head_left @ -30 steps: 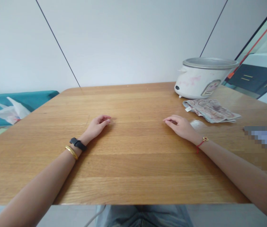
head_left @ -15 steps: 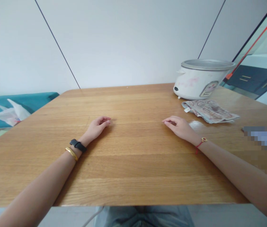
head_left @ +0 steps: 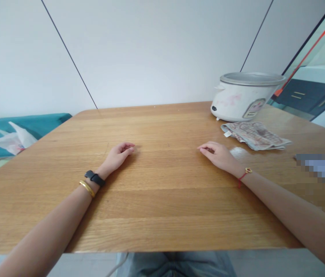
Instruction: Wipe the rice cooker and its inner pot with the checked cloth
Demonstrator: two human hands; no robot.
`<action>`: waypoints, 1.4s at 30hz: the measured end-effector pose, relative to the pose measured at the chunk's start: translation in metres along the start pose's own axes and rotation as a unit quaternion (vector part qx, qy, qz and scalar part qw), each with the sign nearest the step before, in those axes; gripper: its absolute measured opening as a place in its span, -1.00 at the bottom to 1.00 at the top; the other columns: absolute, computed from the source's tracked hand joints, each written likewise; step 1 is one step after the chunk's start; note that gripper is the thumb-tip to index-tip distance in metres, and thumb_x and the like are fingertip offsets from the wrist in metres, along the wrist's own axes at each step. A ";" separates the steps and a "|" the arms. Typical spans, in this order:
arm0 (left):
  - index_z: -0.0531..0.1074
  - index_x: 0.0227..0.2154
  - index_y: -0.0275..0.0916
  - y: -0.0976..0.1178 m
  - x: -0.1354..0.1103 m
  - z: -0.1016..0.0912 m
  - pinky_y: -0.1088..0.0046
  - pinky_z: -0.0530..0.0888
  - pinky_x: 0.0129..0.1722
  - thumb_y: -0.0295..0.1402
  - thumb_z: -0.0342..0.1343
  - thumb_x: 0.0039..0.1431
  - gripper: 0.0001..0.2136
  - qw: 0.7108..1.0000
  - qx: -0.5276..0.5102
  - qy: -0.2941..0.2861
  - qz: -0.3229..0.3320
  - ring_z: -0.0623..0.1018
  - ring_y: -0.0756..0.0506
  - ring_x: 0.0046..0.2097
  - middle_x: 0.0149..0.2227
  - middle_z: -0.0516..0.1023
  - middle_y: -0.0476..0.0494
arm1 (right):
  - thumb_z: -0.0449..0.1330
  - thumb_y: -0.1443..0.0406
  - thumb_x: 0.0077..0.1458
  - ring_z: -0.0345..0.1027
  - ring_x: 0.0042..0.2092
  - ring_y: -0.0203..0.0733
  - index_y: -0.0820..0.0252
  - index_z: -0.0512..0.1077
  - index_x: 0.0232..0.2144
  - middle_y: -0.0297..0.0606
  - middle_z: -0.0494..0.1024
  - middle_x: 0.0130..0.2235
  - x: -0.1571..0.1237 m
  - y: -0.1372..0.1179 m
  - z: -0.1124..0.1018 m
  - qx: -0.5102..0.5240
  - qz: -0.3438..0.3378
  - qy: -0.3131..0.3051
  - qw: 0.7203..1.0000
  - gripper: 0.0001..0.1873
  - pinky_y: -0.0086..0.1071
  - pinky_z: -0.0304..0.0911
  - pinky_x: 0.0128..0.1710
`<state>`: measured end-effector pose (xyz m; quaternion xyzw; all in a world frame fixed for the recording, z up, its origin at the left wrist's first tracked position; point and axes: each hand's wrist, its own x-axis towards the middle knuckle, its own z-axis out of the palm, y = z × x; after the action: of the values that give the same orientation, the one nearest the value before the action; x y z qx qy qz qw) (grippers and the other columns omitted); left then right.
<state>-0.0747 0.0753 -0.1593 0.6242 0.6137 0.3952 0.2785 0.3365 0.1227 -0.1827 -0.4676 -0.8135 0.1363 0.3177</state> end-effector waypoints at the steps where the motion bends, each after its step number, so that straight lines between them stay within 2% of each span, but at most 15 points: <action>1: 0.49 -0.15 -0.24 0.000 0.000 0.000 0.31 0.42 -0.16 -0.11 0.17 0.03 -0.63 1.000 0.001 -0.001 0.000 0.55 -0.15 -0.23 -0.26 0.61 -0.12 | 0.09 0.19 0.23 0.47 -0.14 -0.06 0.13 0.55 -0.27 -0.18 0.61 -0.18 0.000 0.000 0.000 0.000 0.000 -0.001 1.000 -0.75 -0.18 0.32 -0.13; 24: 0.48 -0.15 -0.24 -0.001 0.001 0.000 0.28 0.43 -0.11 -0.11 0.17 0.03 -0.62 1.000 0.002 -0.003 0.005 0.56 -0.17 -0.19 -0.24 0.61 -0.13 | 0.08 0.18 0.24 0.46 -0.13 -0.08 0.12 0.54 -0.27 -0.19 0.61 -0.18 0.000 0.002 0.001 0.002 -0.002 -0.002 1.000 -0.75 -0.17 0.31 -0.11; 42: 0.49 -0.16 -0.24 -0.004 0.002 0.001 0.32 0.41 -0.19 -0.09 0.18 0.03 -0.62 1.000 -0.004 -0.003 0.007 0.54 -0.14 -0.25 -0.28 0.60 -0.11 | 0.09 0.19 0.24 0.46 -0.14 -0.08 0.12 0.53 -0.27 -0.19 0.61 -0.18 0.001 0.004 0.002 -0.002 0.000 -0.005 1.000 -0.76 -0.18 0.31 -0.11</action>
<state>-0.0762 0.0773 -0.1625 0.6288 0.6067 0.3977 0.2799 0.3377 0.1255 -0.1858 -0.4676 -0.8153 0.1365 0.3129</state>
